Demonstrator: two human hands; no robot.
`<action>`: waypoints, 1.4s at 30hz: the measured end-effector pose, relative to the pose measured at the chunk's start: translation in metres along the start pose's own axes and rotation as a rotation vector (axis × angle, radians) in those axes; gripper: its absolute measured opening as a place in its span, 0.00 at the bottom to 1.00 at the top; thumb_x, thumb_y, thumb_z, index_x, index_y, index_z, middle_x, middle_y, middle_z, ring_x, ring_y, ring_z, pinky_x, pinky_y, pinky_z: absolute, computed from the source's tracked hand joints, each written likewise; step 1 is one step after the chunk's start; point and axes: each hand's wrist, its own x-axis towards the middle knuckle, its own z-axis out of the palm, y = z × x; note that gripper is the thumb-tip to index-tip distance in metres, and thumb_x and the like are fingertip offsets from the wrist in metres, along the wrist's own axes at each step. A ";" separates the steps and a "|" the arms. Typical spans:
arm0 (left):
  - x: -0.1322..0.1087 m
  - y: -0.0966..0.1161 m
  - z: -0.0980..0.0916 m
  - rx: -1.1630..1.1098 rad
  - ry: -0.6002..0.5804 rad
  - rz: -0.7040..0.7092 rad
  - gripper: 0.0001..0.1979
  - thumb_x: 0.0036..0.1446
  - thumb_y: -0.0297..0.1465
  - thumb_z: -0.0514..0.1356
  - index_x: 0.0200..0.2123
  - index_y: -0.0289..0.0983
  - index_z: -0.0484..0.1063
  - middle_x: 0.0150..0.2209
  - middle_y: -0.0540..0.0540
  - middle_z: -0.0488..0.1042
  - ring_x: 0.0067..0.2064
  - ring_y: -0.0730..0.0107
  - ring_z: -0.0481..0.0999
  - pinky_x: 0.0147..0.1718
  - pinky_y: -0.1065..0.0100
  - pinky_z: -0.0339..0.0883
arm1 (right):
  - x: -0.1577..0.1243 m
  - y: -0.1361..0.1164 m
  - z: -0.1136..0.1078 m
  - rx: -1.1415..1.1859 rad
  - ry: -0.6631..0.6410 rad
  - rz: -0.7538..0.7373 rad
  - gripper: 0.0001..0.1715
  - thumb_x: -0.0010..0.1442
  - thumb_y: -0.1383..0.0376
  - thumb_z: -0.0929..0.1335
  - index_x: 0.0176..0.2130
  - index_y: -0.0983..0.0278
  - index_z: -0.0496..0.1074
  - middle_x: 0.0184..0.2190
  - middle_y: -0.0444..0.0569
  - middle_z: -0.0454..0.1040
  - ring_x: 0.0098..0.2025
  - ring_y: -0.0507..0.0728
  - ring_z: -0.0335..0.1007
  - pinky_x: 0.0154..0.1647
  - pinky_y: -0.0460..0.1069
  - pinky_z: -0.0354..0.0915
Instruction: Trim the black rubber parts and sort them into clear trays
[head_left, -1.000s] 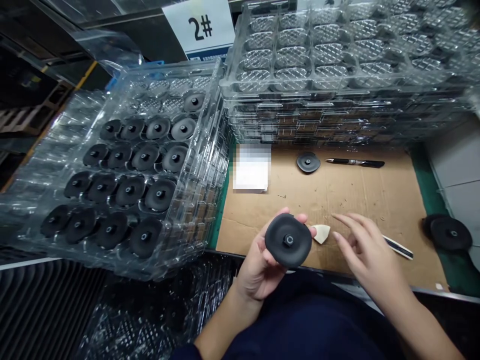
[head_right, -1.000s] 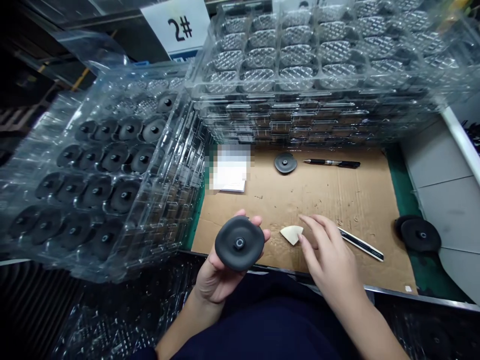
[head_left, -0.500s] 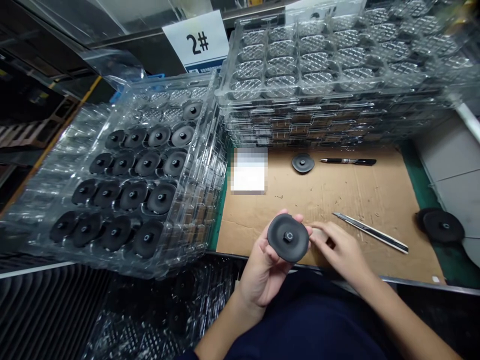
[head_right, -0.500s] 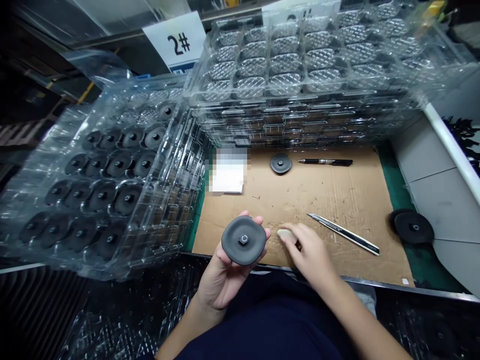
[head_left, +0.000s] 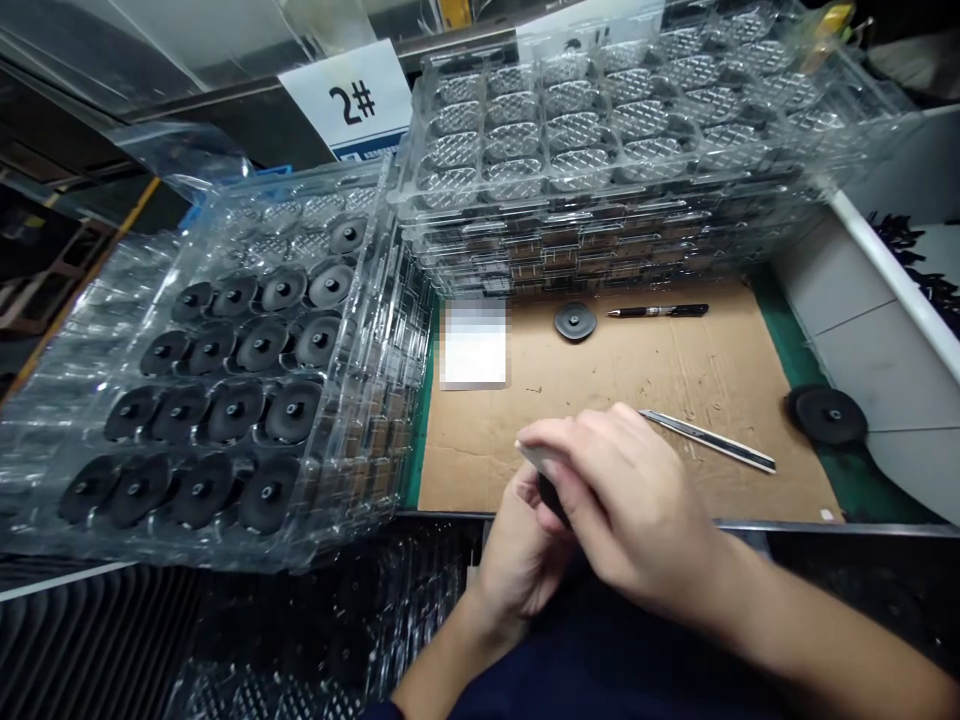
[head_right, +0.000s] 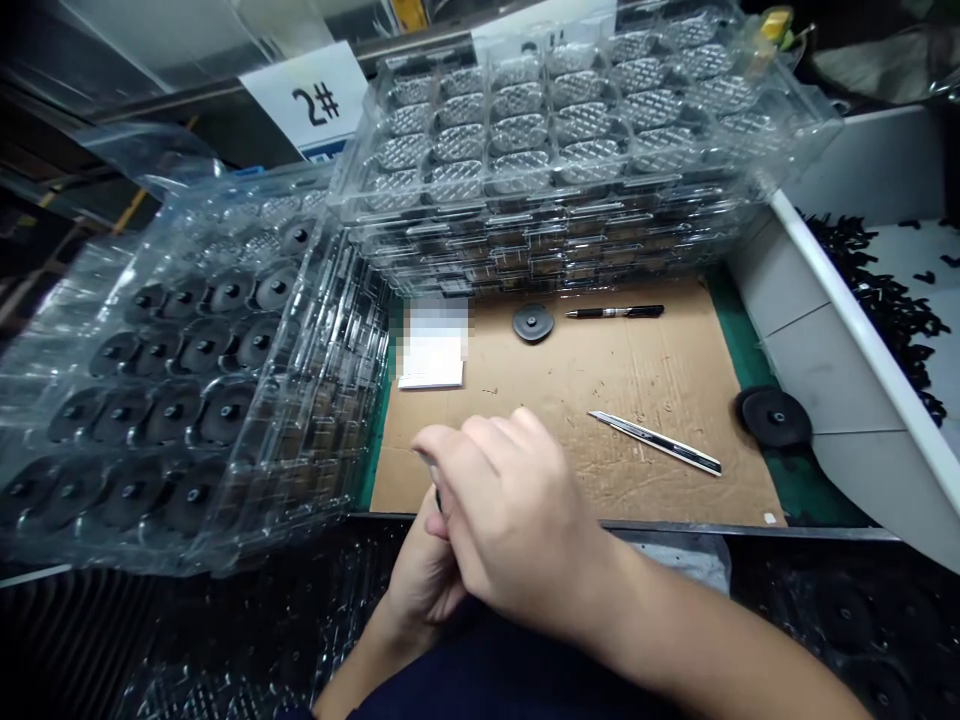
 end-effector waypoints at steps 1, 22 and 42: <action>0.000 0.000 0.001 -0.007 -0.011 0.000 0.27 0.44 0.34 0.69 0.50 0.40 0.71 0.47 0.44 0.75 0.51 0.61 0.73 0.55 0.62 0.61 | -0.003 0.001 0.000 -0.008 0.030 -0.032 0.15 0.61 0.72 0.60 0.48 0.68 0.67 0.34 0.51 0.72 0.34 0.55 0.63 0.36 0.52 0.57; -0.007 0.002 -0.014 -0.235 -0.200 -0.126 0.29 0.45 0.39 0.67 0.52 0.41 0.68 0.53 0.43 0.71 0.52 0.54 0.72 0.51 0.62 0.66 | -0.060 0.087 0.013 0.114 -0.015 0.657 0.17 0.63 0.59 0.62 0.51 0.57 0.68 0.45 0.45 0.75 0.39 0.54 0.72 0.37 0.47 0.67; -0.004 -0.012 -0.022 0.048 -0.270 0.064 0.28 0.60 0.51 0.45 0.59 0.47 0.57 0.49 0.43 0.71 0.41 0.66 0.78 0.39 0.64 0.73 | -0.094 0.101 0.058 -0.098 -0.138 0.416 0.19 0.63 0.64 0.61 0.53 0.58 0.66 0.45 0.46 0.73 0.46 0.55 0.69 0.47 0.51 0.67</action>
